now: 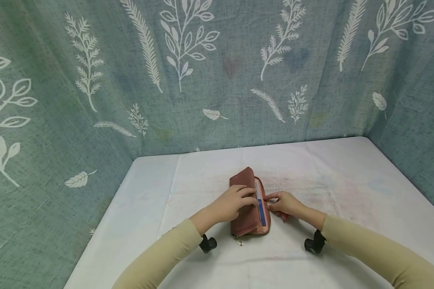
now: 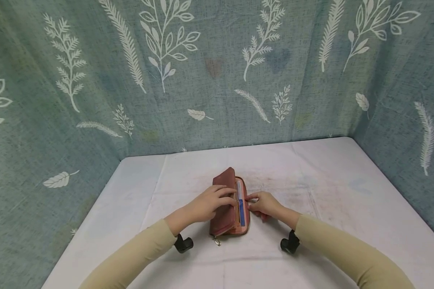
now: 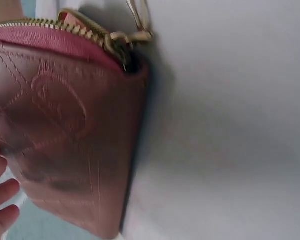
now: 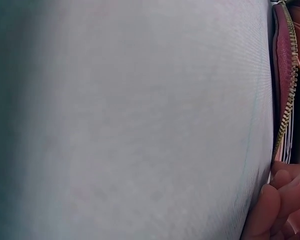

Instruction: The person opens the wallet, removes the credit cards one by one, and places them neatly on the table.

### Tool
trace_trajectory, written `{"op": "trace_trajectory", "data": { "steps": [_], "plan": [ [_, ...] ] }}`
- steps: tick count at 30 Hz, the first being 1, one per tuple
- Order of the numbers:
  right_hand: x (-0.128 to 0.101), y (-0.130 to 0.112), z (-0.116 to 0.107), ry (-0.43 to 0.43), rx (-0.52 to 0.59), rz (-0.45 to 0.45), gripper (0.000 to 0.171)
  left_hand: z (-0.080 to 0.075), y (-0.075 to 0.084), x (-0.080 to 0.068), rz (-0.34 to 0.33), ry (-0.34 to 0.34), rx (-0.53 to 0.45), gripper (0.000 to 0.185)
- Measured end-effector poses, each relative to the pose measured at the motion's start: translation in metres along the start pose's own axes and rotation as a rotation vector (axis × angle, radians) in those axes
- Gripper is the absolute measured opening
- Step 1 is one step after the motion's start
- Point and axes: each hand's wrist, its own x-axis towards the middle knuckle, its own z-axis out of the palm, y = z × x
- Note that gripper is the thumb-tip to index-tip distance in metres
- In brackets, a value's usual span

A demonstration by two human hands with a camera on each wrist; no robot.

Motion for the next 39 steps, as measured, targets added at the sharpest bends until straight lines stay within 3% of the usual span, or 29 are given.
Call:
{"op": "trace_trajectory", "data": {
  "steps": [6,12,22,39],
  "plan": [
    [0.001,-0.001,0.000,0.014,-0.067,0.001,0.038,-0.002,-0.012,-0.015,0.004,0.107,-0.069,0.058],
    [0.001,-0.002,0.000,0.019,-0.114,-0.030,0.037,-0.002,-0.020,-0.027,0.019,0.194,-0.079,0.054],
    [0.001,-0.005,0.000,0.021,-0.192,-0.073,0.038,0.006,-0.029,-0.051,-0.065,0.295,-0.149,0.050],
    [-0.001,-0.011,0.003,0.038,-0.356,-0.128,0.031,0.024,-0.045,-0.076,-0.073,0.358,-0.283,0.047]
  ]
}}
